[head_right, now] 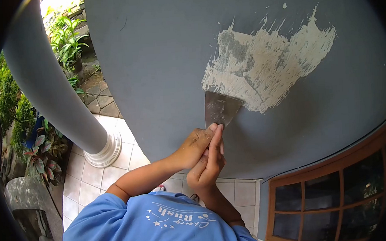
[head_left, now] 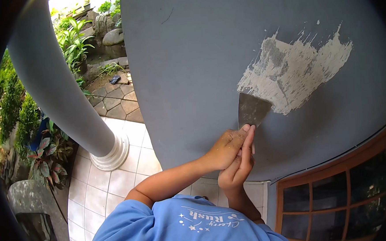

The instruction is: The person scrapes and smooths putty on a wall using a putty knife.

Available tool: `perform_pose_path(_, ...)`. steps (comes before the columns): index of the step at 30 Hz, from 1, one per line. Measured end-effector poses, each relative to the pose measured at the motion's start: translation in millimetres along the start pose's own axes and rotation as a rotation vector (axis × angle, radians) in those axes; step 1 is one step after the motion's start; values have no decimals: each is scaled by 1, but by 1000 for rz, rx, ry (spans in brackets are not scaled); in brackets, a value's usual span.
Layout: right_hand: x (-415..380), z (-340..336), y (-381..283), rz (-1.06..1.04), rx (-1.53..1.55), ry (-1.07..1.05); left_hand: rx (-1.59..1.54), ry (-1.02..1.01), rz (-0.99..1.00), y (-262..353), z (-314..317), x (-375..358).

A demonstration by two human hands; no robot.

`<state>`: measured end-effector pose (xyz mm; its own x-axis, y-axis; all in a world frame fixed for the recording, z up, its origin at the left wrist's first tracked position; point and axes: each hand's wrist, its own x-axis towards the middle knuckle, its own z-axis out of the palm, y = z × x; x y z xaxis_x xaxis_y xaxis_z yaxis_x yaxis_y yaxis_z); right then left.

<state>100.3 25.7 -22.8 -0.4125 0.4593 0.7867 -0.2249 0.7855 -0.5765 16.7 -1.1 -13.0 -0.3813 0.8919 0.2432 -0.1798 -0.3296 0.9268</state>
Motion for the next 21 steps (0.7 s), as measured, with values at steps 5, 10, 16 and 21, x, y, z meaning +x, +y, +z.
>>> perform_pose_path(5,-2,-14,-3,34,-59,-68,60,27,69,-1,5,-6)
perform_pose_path(10,-6,0,3,67,48,50,-33,21,-13,-15,4,0)
perform_pose_path(16,-15,-23,25,-29,18,-106,77,101,69,-14,16,-8)
perform_pose_path(21,18,-14,24,-56,58,-109,56,115,135,-3,10,8)
